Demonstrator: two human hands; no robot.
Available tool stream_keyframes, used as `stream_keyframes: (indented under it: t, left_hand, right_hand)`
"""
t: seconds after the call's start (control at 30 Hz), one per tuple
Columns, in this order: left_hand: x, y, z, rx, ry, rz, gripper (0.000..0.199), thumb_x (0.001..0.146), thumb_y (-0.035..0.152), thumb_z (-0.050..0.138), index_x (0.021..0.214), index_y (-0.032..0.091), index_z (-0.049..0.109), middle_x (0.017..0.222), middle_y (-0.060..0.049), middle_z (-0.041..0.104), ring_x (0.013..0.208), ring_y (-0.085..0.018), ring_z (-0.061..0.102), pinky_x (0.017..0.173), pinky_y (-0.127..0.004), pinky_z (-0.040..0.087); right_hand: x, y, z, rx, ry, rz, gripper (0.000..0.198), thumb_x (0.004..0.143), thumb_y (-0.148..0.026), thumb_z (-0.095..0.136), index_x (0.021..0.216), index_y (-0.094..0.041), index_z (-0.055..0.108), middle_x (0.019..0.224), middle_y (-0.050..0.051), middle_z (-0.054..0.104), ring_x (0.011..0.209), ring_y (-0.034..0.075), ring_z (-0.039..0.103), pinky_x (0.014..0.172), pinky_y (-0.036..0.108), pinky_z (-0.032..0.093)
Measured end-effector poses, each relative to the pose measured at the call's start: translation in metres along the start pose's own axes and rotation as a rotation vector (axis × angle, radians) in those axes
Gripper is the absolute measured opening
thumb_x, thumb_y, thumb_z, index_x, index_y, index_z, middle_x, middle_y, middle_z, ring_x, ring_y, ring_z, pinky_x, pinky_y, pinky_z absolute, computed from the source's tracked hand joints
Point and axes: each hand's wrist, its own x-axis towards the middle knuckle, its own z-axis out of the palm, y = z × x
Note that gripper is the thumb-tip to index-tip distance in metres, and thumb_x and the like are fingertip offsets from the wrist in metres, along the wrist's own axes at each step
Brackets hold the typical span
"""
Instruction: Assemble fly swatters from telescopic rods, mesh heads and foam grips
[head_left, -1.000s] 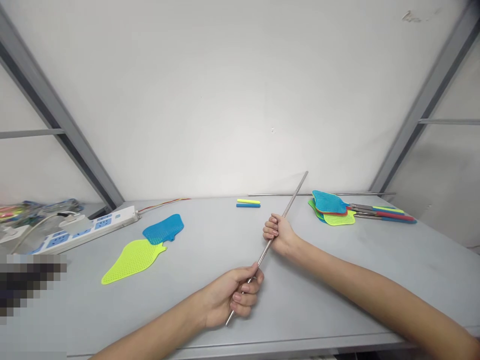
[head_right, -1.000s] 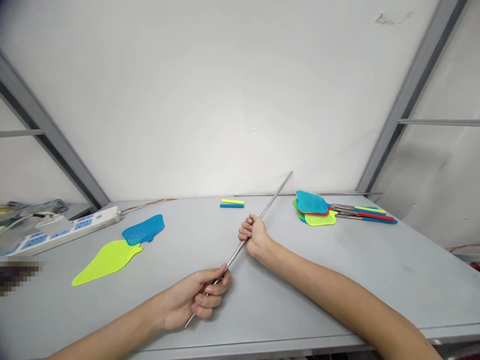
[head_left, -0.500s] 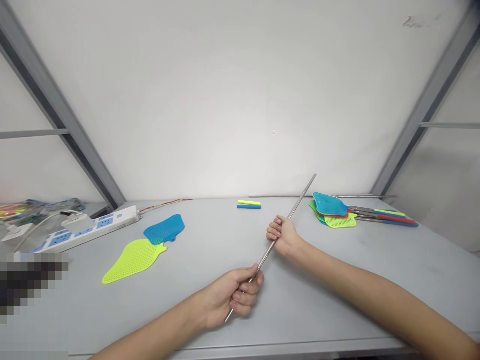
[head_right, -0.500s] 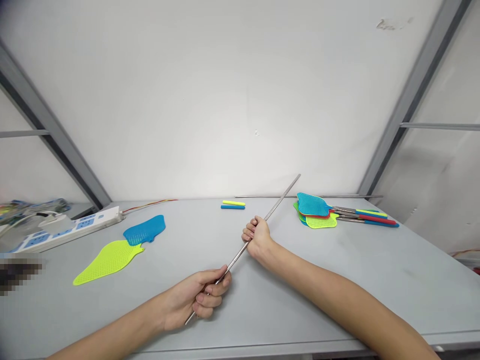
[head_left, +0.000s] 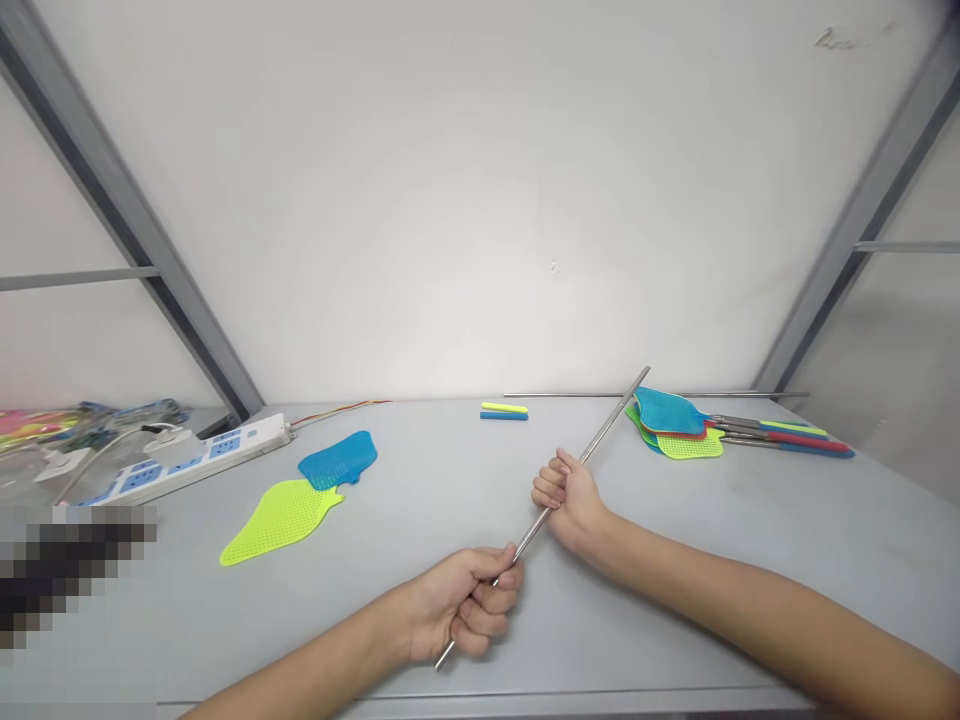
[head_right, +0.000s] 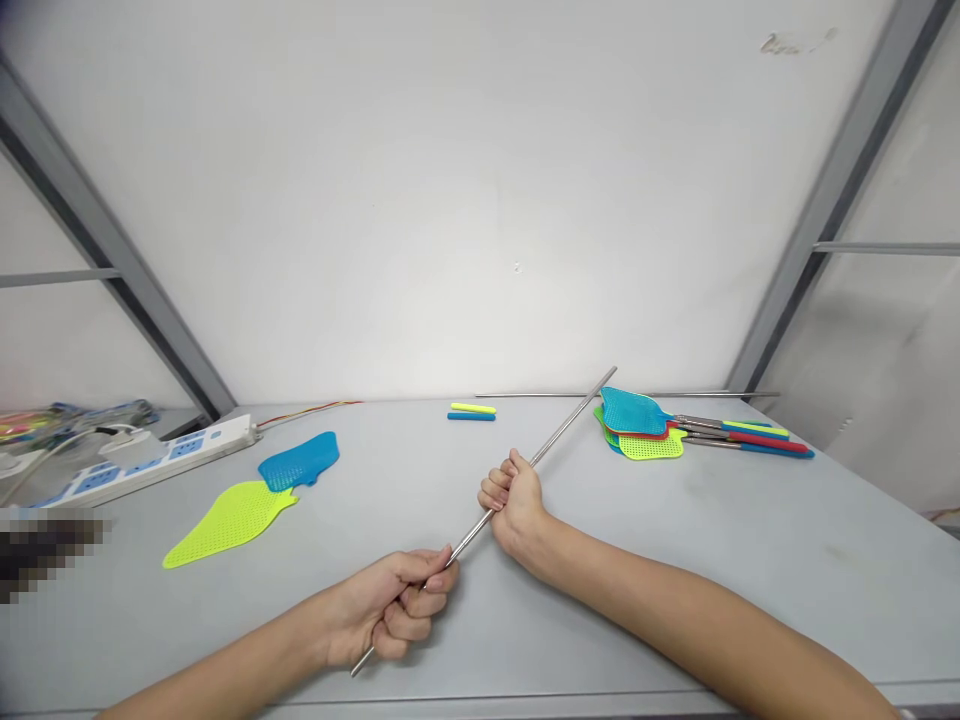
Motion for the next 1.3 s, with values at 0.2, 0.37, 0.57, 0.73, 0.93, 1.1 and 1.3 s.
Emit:
stream_keyframes:
  t: [0.2, 0.37, 0.57, 0.73, 0.93, 1.1, 1.3]
  left_hand:
    - [0.0, 0.0, 0.001, 0.026, -0.007, 0.009, 0.025, 0.079, 0.035, 0.039, 0.063, 0.016, 0.035, 0.043, 0.008, 0.017, 0.033, -0.002, 0.008, 0.026, -0.012, 0.005]
    - [0.001, -0.002, -0.001, -0.015, -0.037, -0.01, 0.025, 0.079, 0.035, 0.038, 0.063, 0.016, 0.035, 0.043, 0.008, 0.018, 0.033, -0.003, 0.009, 0.026, -0.012, 0.005]
    - [0.003, -0.002, -0.001, -0.02, -0.062, -0.018, 0.026, 0.081, 0.034, 0.035, 0.063, 0.016, 0.036, 0.042, 0.007, 0.019, 0.032, -0.003, 0.01, 0.026, -0.012, 0.007]
    - [0.004, -0.002, -0.002, -0.022, -0.066, -0.013, 0.027, 0.081, 0.035, 0.034, 0.062, 0.015, 0.036, 0.041, 0.007, 0.019, 0.032, -0.003, 0.009, 0.026, -0.013, 0.006]
    - [0.003, -0.002, -0.001, -0.004, -0.078, -0.021, 0.028, 0.082, 0.035, 0.032, 0.062, 0.016, 0.036, 0.04, 0.007, 0.018, 0.031, -0.003, 0.008, 0.026, -0.013, 0.006]
    - [0.004, -0.002, -0.002, -0.001, -0.09, -0.024, 0.028, 0.082, 0.035, 0.032, 0.063, 0.016, 0.036, 0.041, 0.007, 0.019, 0.032, -0.003, 0.009, 0.026, -0.013, 0.006]
    - [0.005, -0.003, -0.002, 0.006, -0.104, -0.014, 0.028, 0.082, 0.035, 0.032, 0.063, 0.016, 0.036, 0.041, 0.007, 0.019, 0.031, -0.003, 0.008, 0.026, -0.013, 0.006]
  right_hand:
    - [-0.005, -0.001, 0.001, 0.01, -0.022, 0.002, 0.034, 0.078, -0.027, 0.035, 0.049, -0.018, 0.02, 0.034, -0.009, 0.013, 0.028, 0.004, 0.011, 0.028, 0.017, 0.008]
    - [-0.005, 0.002, 0.0, 0.0, -0.005, 0.022, 0.034, 0.079, -0.026, 0.034, 0.049, -0.018, 0.02, 0.035, -0.009, 0.013, 0.028, 0.004, 0.012, 0.028, 0.016, 0.009]
    - [-0.007, 0.004, -0.002, -0.056, -0.002, 0.02, 0.033, 0.08, -0.026, 0.033, 0.05, -0.018, 0.02, 0.036, -0.01, 0.013, 0.028, 0.004, 0.012, 0.027, 0.016, 0.011]
    - [-0.007, 0.006, -0.004, -0.051, -0.01, 0.025, 0.033, 0.079, -0.026, 0.033, 0.05, -0.018, 0.02, 0.036, -0.009, 0.013, 0.028, 0.004, 0.012, 0.027, 0.016, 0.011]
    - [-0.011, 0.007, -0.002, -0.024, -0.03, 0.005, 0.033, 0.078, -0.026, 0.036, 0.05, -0.018, 0.021, 0.036, -0.009, 0.013, 0.028, 0.004, 0.011, 0.027, 0.016, 0.01]
    - [-0.015, 0.01, -0.002, -0.045, -0.021, 0.01, 0.032, 0.078, -0.026, 0.035, 0.05, -0.018, 0.021, 0.036, -0.01, 0.013, 0.028, 0.004, 0.011, 0.027, 0.016, 0.01]
    - [-0.019, 0.012, -0.001, -0.065, -0.024, -0.002, 0.032, 0.077, -0.027, 0.036, 0.05, -0.018, 0.021, 0.037, -0.01, 0.012, 0.029, 0.004, 0.011, 0.028, 0.016, 0.01]
